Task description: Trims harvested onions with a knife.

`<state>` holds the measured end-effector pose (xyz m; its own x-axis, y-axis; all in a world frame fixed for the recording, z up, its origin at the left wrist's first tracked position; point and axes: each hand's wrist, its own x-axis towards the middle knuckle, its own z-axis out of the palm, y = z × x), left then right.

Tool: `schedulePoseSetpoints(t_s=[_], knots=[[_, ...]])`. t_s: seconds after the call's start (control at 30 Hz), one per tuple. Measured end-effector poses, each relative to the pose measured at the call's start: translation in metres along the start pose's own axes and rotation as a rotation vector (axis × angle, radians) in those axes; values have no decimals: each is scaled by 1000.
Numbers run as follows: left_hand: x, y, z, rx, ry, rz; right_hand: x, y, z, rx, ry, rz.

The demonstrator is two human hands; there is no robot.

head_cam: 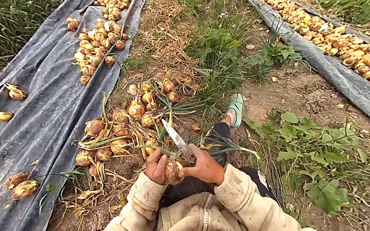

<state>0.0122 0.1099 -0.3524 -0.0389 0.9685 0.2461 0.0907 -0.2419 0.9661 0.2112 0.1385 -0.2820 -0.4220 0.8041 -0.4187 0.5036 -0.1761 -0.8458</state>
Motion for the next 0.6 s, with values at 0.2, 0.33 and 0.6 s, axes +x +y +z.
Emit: schedulePoseSetpoints(t_s=[0.2, 0.33, 0.6], knots=[[3, 6, -9, 85, -78, -13, 0, -9, 7, -111, -25, 29], [1, 0, -7, 57, -137, -55, 1, -10, 7, -152, -71, 35], [1, 20, 17, -311, 159, -832, 1, 10, 20, 1, -138, 136]])
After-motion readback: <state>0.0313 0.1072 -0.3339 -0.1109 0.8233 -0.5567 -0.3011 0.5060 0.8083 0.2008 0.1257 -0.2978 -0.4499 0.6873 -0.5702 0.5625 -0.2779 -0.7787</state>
